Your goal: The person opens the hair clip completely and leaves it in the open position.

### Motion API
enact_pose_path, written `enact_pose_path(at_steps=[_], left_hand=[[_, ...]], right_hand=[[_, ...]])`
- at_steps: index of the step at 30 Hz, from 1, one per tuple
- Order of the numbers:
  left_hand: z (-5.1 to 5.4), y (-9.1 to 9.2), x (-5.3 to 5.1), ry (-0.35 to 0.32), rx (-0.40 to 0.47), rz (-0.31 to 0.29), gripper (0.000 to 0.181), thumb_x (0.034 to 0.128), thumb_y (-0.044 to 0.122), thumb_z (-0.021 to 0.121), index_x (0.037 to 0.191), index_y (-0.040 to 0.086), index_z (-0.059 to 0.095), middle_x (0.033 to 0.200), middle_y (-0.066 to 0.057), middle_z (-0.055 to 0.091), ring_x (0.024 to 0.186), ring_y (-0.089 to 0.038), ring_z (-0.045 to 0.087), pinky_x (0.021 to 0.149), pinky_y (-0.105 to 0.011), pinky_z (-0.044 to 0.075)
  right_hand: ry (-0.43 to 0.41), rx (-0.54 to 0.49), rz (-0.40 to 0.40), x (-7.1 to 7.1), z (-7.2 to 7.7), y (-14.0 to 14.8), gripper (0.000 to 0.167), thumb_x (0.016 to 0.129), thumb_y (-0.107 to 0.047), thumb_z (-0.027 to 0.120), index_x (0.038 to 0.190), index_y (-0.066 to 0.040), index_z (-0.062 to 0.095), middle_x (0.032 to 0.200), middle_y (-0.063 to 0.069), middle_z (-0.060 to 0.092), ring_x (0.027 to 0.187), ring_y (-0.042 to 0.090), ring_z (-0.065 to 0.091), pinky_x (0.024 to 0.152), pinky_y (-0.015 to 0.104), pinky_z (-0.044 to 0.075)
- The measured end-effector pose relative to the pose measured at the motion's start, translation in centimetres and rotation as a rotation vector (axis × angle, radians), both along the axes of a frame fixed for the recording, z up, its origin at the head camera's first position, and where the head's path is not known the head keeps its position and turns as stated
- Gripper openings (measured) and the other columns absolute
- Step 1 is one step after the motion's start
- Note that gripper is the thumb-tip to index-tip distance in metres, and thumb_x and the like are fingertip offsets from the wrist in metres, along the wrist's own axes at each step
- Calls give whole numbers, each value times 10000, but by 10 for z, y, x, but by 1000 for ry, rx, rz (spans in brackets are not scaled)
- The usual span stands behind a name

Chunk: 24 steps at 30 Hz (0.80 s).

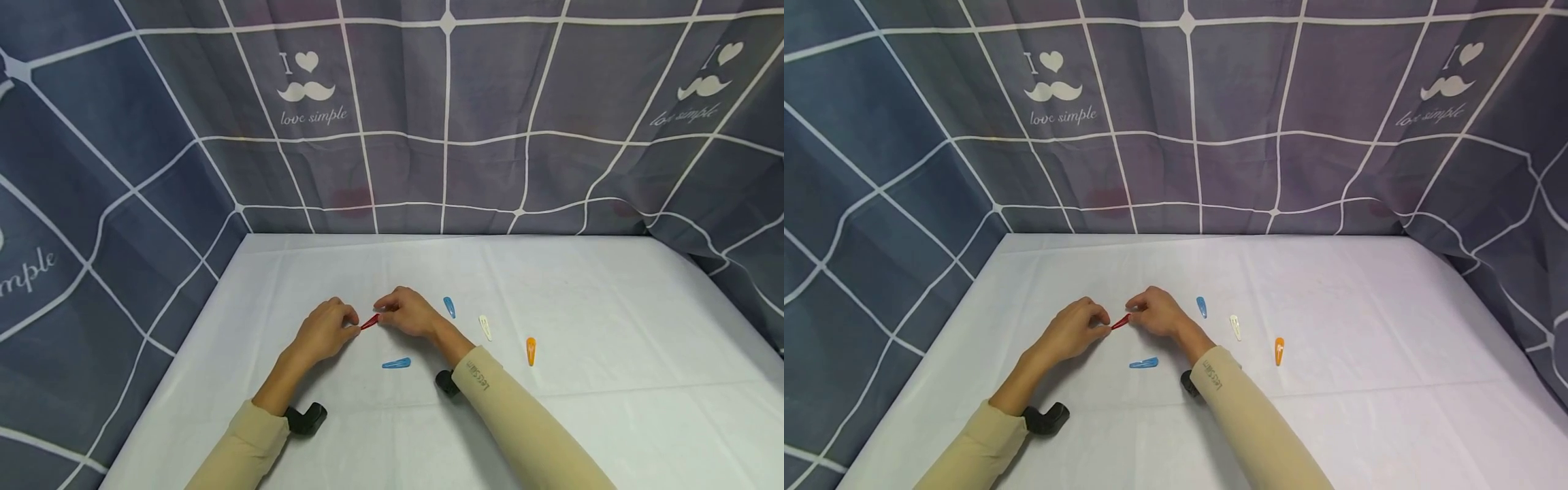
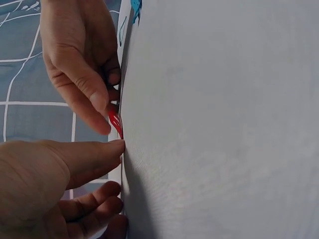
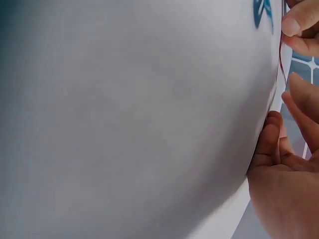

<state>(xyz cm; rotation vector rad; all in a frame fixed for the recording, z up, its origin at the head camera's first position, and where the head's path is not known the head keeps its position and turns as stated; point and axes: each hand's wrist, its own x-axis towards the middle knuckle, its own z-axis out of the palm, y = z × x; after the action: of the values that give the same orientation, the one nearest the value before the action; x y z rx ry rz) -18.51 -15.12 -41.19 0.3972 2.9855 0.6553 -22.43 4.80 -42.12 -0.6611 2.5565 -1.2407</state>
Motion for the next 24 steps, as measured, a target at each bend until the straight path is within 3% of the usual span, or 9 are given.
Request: enact_pose_path(at_steps=[13, 24], left_hand=[[-10, -11, -8, -48, 227, 7, 68, 819, 127, 800, 882, 107, 781, 867, -4, 601, 804, -172, 541, 733, -378, 456], [-11, -14, -11, -110, 284, 49, 55, 823, 141, 794, 868, 112, 781, 896, -9, 614, 837, -182, 554, 753, -387, 452]], right_hand=[[-30, -58, -7, -1, -4, 8, 244, 817, -85, 783, 1054, -31, 773, 906, 33, 627, 819, 151, 518, 730, 286, 422], [-18, -20, -29, -1, -4, 5, 157, 822, -67, 776, 975, -41, 792, 881, 5, 610, 826, 148, 518, 725, 285, 424]])
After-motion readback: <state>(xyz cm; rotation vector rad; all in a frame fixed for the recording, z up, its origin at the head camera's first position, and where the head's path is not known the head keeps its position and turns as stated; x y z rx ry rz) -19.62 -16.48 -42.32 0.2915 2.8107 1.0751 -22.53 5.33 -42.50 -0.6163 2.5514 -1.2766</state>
